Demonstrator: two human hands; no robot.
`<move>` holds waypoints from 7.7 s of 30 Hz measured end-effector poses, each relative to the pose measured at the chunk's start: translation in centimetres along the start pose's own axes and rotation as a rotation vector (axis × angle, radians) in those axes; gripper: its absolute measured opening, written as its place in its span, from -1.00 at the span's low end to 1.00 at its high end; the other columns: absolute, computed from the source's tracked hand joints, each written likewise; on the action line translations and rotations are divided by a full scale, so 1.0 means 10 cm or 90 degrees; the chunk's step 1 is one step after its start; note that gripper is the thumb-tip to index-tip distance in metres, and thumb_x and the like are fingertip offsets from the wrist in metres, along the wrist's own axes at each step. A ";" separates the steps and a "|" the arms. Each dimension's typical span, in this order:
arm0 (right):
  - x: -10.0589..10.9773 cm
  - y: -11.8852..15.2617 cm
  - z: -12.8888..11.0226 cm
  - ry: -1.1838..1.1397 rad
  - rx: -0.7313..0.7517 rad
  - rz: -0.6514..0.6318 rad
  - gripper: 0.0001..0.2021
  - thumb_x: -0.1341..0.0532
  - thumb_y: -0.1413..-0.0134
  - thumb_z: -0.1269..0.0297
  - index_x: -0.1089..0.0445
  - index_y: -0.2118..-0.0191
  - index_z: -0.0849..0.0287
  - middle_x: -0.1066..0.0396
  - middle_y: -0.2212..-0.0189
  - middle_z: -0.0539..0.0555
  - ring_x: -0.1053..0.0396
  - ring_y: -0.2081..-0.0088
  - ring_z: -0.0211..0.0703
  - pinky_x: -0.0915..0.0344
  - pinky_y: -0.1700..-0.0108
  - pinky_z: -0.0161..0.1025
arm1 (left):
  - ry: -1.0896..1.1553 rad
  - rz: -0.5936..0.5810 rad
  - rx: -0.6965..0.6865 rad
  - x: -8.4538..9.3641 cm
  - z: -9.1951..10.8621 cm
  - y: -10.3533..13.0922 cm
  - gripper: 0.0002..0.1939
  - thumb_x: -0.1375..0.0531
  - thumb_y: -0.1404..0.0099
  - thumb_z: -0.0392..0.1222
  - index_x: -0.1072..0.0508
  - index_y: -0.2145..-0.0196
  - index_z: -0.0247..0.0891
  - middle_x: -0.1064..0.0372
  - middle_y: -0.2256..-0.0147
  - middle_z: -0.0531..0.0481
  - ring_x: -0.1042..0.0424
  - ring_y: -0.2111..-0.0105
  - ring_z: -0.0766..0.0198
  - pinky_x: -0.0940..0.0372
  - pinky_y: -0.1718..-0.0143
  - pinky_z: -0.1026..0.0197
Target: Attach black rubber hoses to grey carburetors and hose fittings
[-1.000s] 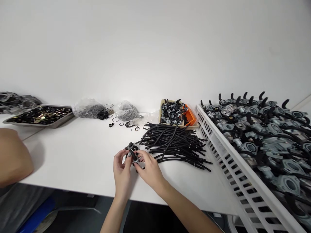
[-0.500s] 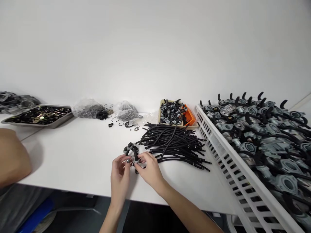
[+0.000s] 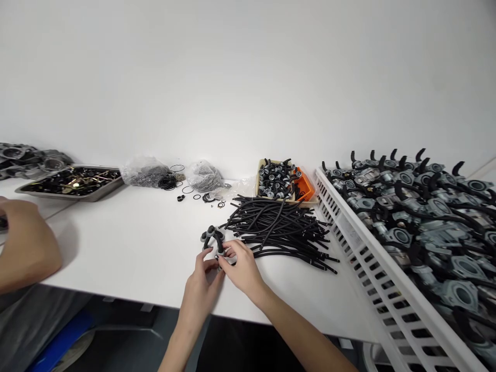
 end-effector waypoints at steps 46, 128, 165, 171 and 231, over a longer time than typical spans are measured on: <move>-0.08 -0.08 0.01 0.010 0.040 -0.020 -0.81 -0.15 -0.07 0.42 -0.40 0.17 0.14 -0.45 0.26 0.09 -0.45 0.33 -0.16 -0.39 0.19 -0.17 | -0.127 0.005 -0.017 -0.06 0.00 0.05 -0.52 -0.12 -0.25 -0.06 -0.19 -0.12 -0.06 -0.53 0.11 -0.07 -0.53 0.13 0.07 -0.38 0.15 0.02; -0.06 -0.12 -0.02 0.046 0.047 -0.007 -0.80 -0.14 -0.09 0.42 -0.42 0.16 0.12 -0.50 0.26 0.09 -0.47 0.29 -0.12 -0.41 0.12 -0.15 | -0.178 0.011 -0.018 -0.06 0.14 0.00 -0.48 -0.13 -0.24 -0.05 -0.17 -0.14 -0.11 -0.50 0.12 -0.12 -0.51 0.17 0.06 -0.38 0.24 0.05; -0.06 -0.12 -0.02 0.037 0.062 -0.001 -0.81 -0.14 -0.10 0.43 -0.41 0.17 0.15 -0.48 0.28 0.10 -0.46 0.28 -0.11 -0.37 0.14 -0.17 | -0.197 0.012 -0.020 -0.06 0.16 -0.01 -0.47 -0.11 -0.25 -0.02 -0.14 -0.15 -0.14 -0.49 0.17 -0.12 -0.51 0.20 0.05 -0.37 0.27 0.07; -0.07 -0.13 -0.01 0.038 0.044 -0.008 -0.79 -0.15 -0.08 0.43 -0.41 0.15 0.15 -0.49 0.25 0.10 -0.46 0.28 -0.11 -0.38 0.11 -0.15 | -0.184 0.015 -0.024 -0.06 0.15 -0.02 -0.46 -0.11 -0.25 -0.01 -0.15 -0.15 -0.14 -0.50 0.16 -0.13 -0.52 0.21 0.06 -0.37 0.26 0.07; -0.08 -0.13 0.00 0.059 0.039 -0.015 -0.79 -0.17 -0.09 0.38 -0.41 0.13 0.15 -0.50 0.25 0.11 -0.47 0.28 -0.11 -0.39 0.10 -0.14 | -0.176 0.006 -0.012 -0.05 0.10 -0.02 -0.46 -0.12 -0.25 0.00 -0.13 -0.15 -0.11 -0.50 0.10 -0.14 -0.52 0.14 0.02 -0.38 0.21 0.02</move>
Point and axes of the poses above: each hand's wrist, its own y-axis away from the middle knuckle, its own x-axis out of the back of the hand, z = x × y, the point moved 10 cm from there along -y, towards the middle knuckle
